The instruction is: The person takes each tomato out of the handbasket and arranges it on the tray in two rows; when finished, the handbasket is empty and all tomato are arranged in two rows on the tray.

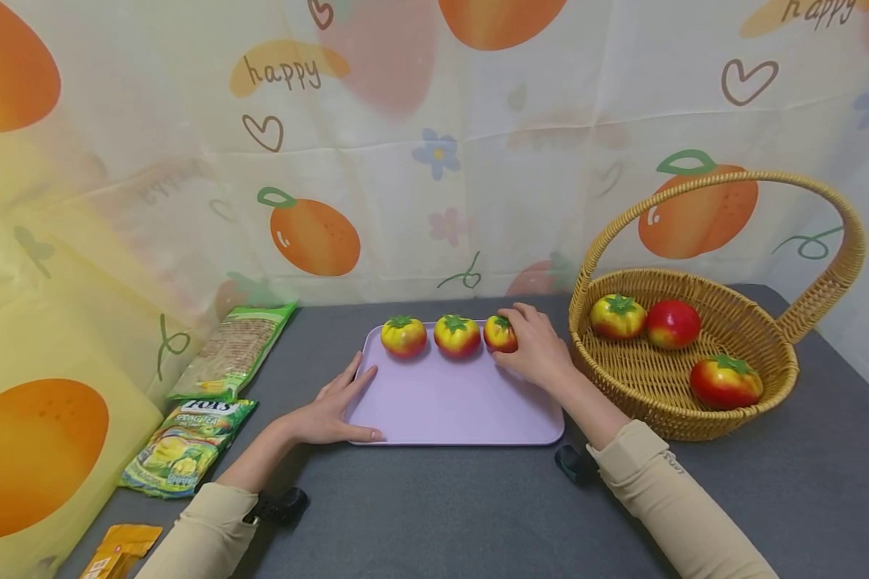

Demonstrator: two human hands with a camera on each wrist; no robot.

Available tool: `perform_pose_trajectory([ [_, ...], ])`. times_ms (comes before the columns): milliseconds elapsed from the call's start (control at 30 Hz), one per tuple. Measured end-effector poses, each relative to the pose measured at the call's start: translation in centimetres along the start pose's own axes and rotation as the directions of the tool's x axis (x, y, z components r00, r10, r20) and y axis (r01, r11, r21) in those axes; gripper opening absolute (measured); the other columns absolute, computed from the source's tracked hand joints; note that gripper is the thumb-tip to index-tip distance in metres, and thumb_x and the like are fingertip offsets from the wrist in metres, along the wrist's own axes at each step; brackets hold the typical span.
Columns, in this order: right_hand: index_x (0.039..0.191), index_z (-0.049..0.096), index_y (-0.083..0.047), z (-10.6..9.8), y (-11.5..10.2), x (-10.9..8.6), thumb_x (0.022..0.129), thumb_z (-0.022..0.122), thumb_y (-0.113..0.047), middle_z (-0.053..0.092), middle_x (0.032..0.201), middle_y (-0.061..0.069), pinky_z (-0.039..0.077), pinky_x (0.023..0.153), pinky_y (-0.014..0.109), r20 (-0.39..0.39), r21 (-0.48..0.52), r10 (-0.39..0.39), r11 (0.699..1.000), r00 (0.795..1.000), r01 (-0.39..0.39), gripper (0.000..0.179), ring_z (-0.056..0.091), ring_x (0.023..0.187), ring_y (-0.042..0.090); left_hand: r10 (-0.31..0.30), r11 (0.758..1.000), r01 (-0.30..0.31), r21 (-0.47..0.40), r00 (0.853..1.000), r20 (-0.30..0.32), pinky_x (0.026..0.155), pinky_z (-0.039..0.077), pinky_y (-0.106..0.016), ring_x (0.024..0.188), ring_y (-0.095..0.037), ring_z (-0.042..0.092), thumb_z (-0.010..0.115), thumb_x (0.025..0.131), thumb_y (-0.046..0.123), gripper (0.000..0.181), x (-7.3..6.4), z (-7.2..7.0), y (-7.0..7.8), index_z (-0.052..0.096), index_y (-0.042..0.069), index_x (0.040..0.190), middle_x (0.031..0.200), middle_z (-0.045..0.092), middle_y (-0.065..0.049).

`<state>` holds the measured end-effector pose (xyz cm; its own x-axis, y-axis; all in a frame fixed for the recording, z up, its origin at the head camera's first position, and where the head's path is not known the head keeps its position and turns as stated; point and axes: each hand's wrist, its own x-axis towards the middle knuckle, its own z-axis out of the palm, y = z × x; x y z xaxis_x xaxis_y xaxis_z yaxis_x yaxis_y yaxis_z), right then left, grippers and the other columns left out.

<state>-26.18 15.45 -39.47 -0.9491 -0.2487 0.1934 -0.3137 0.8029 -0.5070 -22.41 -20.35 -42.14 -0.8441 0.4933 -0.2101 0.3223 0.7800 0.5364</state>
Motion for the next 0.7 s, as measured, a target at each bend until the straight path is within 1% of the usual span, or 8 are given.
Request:
perform_pose_trajectory([
  [200, 0.142, 0.046, -0.003, -0.2, -0.1, -0.2, 0.082, 0.077, -0.024, 0.036, 0.147, 0.025, 0.038, 0.096, 0.063, -0.005, -0.008, 0.004, 1.0, 1.0, -0.004, 0.071, 0.037, 0.129, 0.046, -0.001, 1.0, 0.001, 0.002, 1.0, -0.004, 0.112, 0.005, -0.061, 0.146, -0.042, -0.001, 0.072, 0.077, 0.063, 0.112, 0.0, 0.0, 0.0, 0.013, 0.014, 0.158, 0.162, -0.015, -0.012],
  [333, 0.142, 0.045, -0.003, -0.5, -0.1, -0.6, 0.083, 0.077, -0.022, 0.036, 0.147, 0.024, 0.037, 0.097, 0.063, -0.023, -0.008, -0.01, 1.0, 1.0, 0.01, 0.07, 0.037, 0.13, 0.046, -0.003, 1.0, 0.003, 0.004, 1.0, -0.006, 0.112, 0.005, -0.061, 0.146, -0.042, 0.0, 0.072, 0.077, 0.063, 0.112, 0.0, 0.1, 0.0, 0.013, 0.014, 0.158, 0.162, -0.014, -0.013],
  [500, 0.139, 0.049, -0.002, -1.1, -0.3, -1.4, 0.084, 0.076, -0.021, 0.037, 0.147, 0.024, 0.037, 0.098, 0.061, -0.043, -0.026, -0.055, 0.998, 0.998, 0.054, 0.064, 0.038, 0.129, 0.046, -0.003, 1.0, 0.003, -0.003, 1.0, -0.006, 0.112, 0.004, -0.062, 0.146, -0.042, -0.001, 0.073, 0.077, 0.063, 0.112, 0.0, 0.1, 0.1, 0.013, 0.014, 0.158, 0.162, -0.014, -0.013],
  [633, 0.135, 0.053, 0.0, -1.8, -0.6, -2.2, 0.086, 0.074, -0.019, 0.041, 0.144, 0.025, 0.033, 0.102, 0.06, -0.062, -0.04, -0.102, 0.994, 0.993, 0.1, 0.057, 0.04, 0.127, 0.046, -0.006, 1.0, 0.006, 0.002, 1.0, -0.005, 0.112, 0.004, -0.062, 0.146, -0.042, 0.0, 0.072, 0.077, 0.063, 0.112, 0.0, 0.1, 0.1, 0.013, 0.014, 0.158, 0.162, -0.014, -0.012],
  [700, 0.132, 0.055, 0.0, -2.1, -0.6, -2.7, 0.085, 0.075, -0.018, 0.044, 0.141, 0.025, 0.033, 0.102, 0.059, -0.081, -0.047, -0.124, 0.992, 0.989, 0.121, 0.054, 0.042, 0.126, 0.045, -0.007, 1.0, 0.007, 0.004, 1.0, -0.005, 0.112, 0.005, -0.062, 0.146, -0.042, 0.0, 0.072, 0.077, 0.063, 0.111, 0.0, 0.1, 0.0, 0.013, 0.015, 0.158, 0.162, -0.015, -0.012],
])
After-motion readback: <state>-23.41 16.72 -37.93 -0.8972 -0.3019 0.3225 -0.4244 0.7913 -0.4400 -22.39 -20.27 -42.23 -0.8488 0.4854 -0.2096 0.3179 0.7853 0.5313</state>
